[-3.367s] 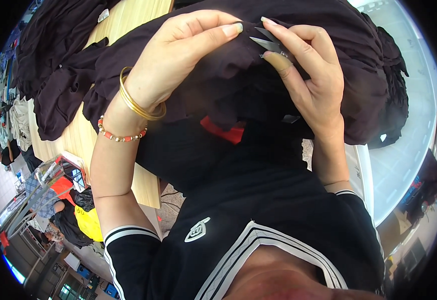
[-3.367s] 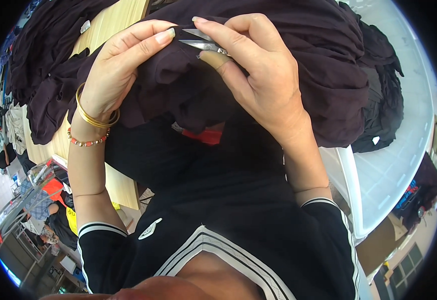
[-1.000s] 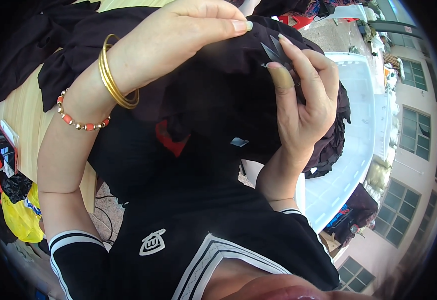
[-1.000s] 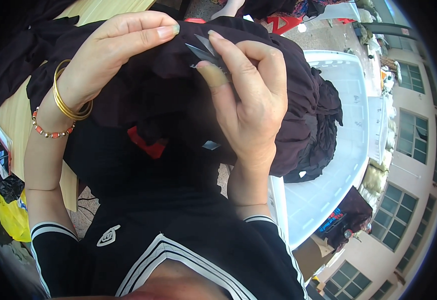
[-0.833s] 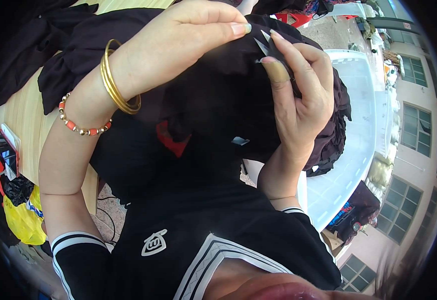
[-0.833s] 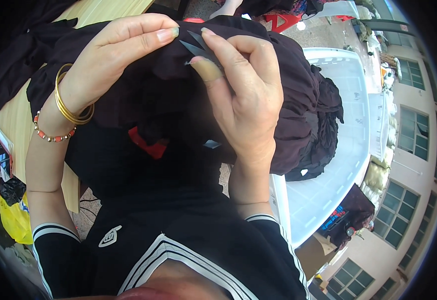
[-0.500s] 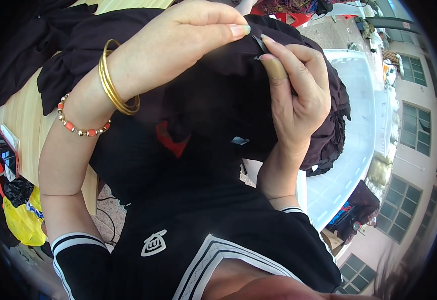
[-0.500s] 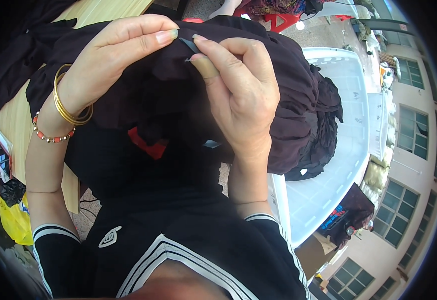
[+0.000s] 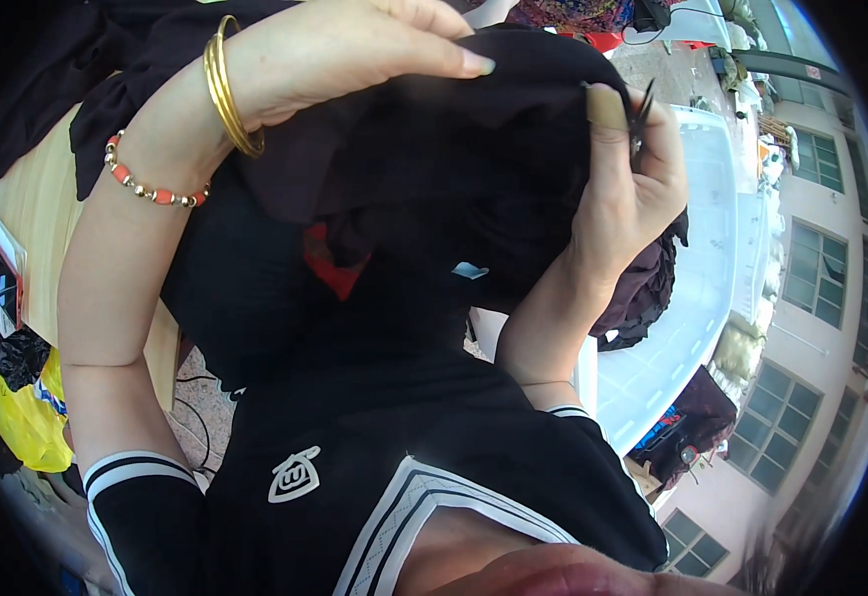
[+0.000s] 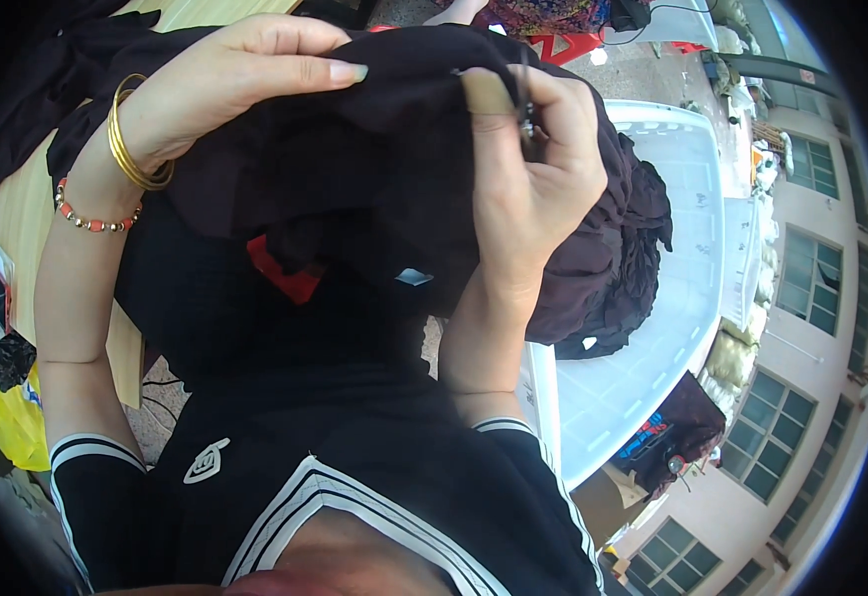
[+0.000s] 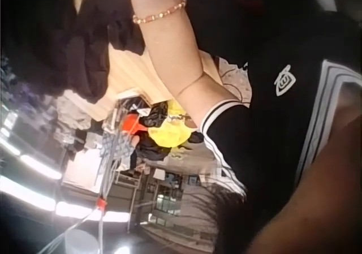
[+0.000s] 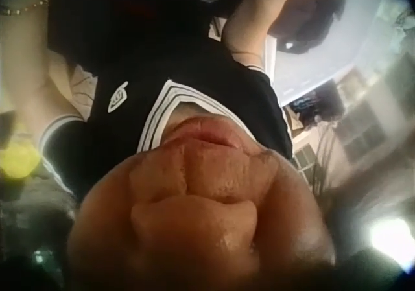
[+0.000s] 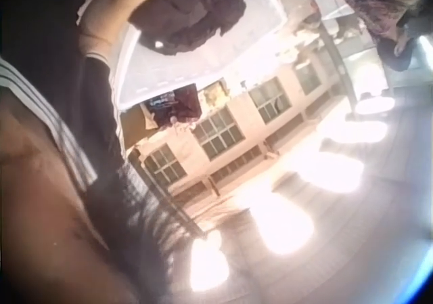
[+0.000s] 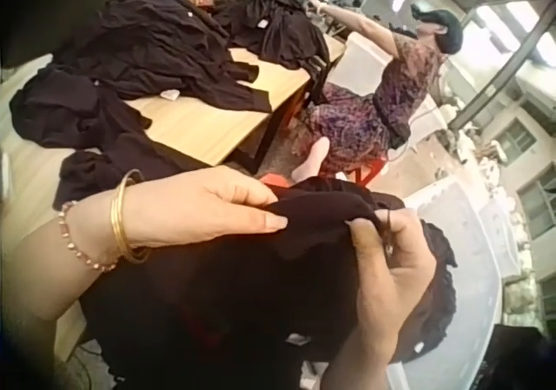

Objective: Trimming loose threads from garments using a small snipping tool.

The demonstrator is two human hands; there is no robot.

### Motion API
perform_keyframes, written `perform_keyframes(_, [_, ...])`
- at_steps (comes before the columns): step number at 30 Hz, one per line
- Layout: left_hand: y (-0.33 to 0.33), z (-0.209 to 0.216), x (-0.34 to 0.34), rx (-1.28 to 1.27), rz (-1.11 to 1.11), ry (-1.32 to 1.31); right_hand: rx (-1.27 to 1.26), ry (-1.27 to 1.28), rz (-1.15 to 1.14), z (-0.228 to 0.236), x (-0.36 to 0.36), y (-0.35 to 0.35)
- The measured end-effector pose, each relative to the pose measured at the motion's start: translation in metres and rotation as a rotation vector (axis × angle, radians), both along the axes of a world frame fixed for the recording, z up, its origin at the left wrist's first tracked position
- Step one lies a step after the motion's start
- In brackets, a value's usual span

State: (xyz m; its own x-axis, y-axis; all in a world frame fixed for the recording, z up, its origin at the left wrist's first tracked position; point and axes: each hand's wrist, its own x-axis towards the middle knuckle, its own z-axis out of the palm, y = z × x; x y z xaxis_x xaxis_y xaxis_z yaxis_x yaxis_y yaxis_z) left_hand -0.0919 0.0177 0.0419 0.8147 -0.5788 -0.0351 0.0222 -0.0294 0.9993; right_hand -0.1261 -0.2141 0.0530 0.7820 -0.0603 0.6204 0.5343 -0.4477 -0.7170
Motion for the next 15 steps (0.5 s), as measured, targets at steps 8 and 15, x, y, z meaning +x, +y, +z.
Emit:
perform_keyframes(8, [0.004,0.006,-0.004,-0.028,0.103,-0.011,-0.058,0.005,-0.11,-0.008,0.007,-0.009])
perform_keyframes(15, [0.005,0.007,-0.002,-0.039,0.121,0.014,-0.364,-0.178,-0.038,0.004,-0.004,0.009])
